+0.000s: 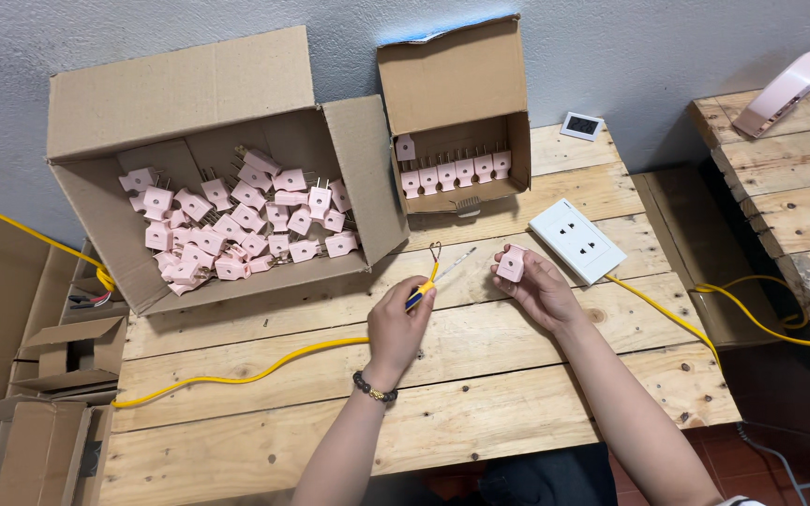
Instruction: The person assembles a pink electrical plug by inserting a yellow cable into the housing and tightening the internal screws with a screwdriver. They then test the plug by inserting it into a white power strip and pressing the switches.
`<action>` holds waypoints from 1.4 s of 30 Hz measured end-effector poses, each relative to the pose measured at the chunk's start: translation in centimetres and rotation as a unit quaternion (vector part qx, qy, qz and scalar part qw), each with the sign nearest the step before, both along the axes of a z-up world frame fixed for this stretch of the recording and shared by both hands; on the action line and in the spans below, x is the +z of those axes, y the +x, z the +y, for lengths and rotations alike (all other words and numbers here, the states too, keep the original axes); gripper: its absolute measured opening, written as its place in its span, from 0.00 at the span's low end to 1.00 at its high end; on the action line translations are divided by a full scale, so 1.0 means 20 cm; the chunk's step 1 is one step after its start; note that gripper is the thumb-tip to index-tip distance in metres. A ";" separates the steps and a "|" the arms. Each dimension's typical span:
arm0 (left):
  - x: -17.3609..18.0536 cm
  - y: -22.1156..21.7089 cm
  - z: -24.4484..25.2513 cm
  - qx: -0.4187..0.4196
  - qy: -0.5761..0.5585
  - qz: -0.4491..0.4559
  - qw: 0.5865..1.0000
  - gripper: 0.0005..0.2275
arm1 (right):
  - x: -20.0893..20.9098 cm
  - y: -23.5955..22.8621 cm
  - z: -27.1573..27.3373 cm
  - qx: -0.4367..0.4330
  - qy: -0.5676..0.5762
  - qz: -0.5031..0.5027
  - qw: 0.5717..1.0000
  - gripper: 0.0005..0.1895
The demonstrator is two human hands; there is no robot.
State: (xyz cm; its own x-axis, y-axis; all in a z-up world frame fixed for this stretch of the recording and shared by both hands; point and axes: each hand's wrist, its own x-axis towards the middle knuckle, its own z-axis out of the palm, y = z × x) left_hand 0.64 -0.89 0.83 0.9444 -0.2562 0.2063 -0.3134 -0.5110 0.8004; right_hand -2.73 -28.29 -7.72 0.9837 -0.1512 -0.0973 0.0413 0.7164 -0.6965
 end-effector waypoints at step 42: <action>-0.12 -0.04 -0.04 -0.062 0.006 -0.240 0.969 0.07 | 0.16 -0.01 0.12 -0.044 -0.136 0.019 0.990 0.33</action>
